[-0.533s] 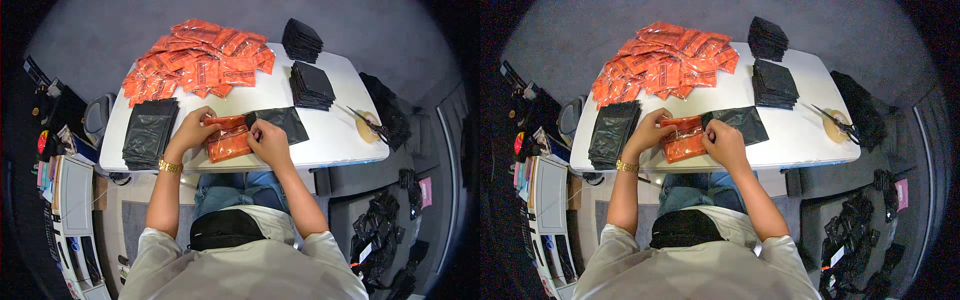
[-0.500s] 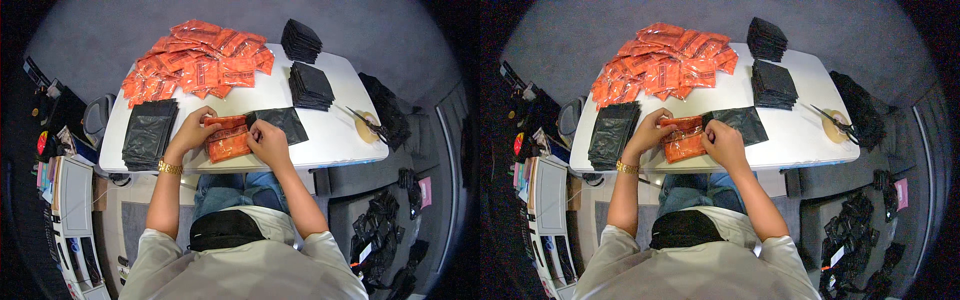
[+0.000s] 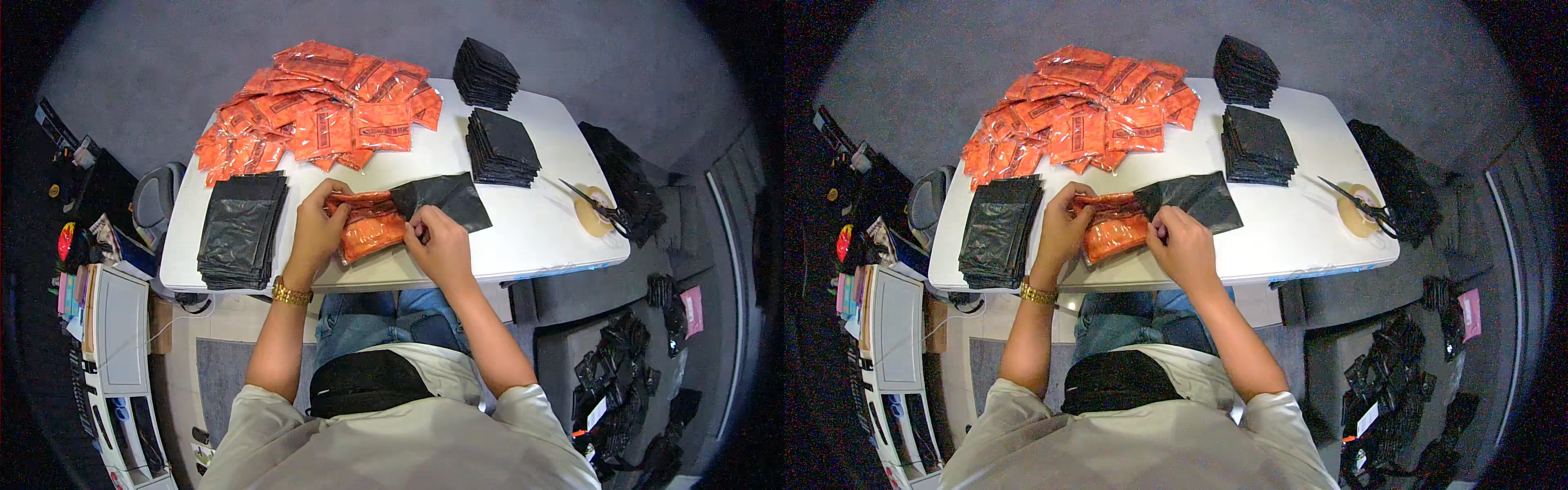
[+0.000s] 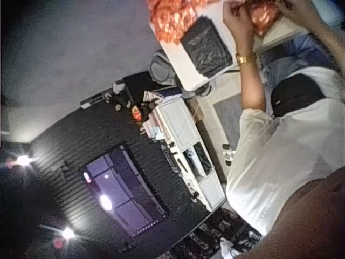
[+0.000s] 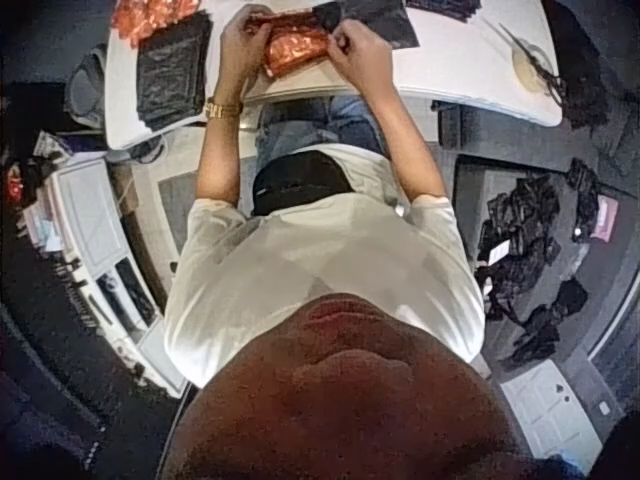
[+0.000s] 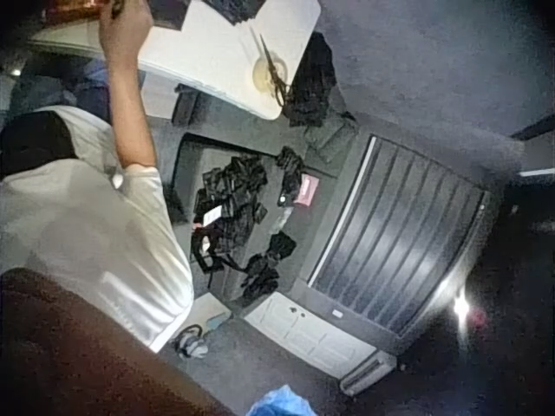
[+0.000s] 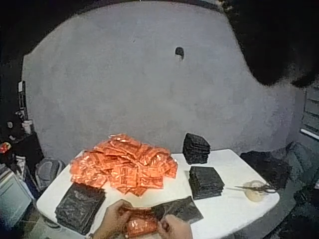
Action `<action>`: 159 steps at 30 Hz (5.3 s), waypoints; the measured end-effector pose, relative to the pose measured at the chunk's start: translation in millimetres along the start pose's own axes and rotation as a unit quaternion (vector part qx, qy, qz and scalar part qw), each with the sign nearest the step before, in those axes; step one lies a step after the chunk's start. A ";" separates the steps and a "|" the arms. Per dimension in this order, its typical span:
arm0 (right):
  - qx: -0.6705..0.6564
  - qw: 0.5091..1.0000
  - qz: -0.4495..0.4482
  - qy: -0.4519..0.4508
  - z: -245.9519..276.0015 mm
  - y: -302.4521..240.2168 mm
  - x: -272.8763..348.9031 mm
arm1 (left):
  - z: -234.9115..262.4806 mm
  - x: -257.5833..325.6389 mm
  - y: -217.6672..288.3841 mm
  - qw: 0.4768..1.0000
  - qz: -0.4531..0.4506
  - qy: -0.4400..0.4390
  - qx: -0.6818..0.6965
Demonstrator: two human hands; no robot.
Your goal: Putting red sachets into black mailing bags and sealing/stacking them.
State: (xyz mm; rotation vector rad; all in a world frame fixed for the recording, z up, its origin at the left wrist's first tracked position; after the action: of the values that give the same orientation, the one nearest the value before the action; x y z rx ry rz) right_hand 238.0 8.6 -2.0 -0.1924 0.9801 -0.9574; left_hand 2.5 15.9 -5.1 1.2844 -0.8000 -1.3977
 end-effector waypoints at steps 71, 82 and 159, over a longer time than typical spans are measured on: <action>-0.022 0.999 -0.036 -0.032 -0.9 -28.5 -9.7 | -49.8 27.2 -13.6 0.995 0.056 0.056 0.058; -0.051 0.996 -0.050 -0.049 7.9 -43.6 -13.8 | -61.3 20.8 -3.4 0.978 0.100 0.087 0.164; 0.015 0.983 0.149 -0.107 112.6 -30.3 -113.5 | -2.2 -40.6 137.7 0.950 -0.250 -0.128 -0.137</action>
State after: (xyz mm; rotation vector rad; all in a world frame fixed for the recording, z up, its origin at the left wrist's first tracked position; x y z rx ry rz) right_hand 284.1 47.3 149.2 -0.1171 0.7696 -0.6616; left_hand 33.9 20.9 135.0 1.1427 -0.4328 -2.0370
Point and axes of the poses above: each hand's wrist, its own x-axis away from the middle knuckle, its own z-axis out of the back of the hand, y = z × x, the point moved 3 cm from there along -x, towards the middle knuckle, and after that the axes turned 6 degrees about x, right-handed, at the moved point
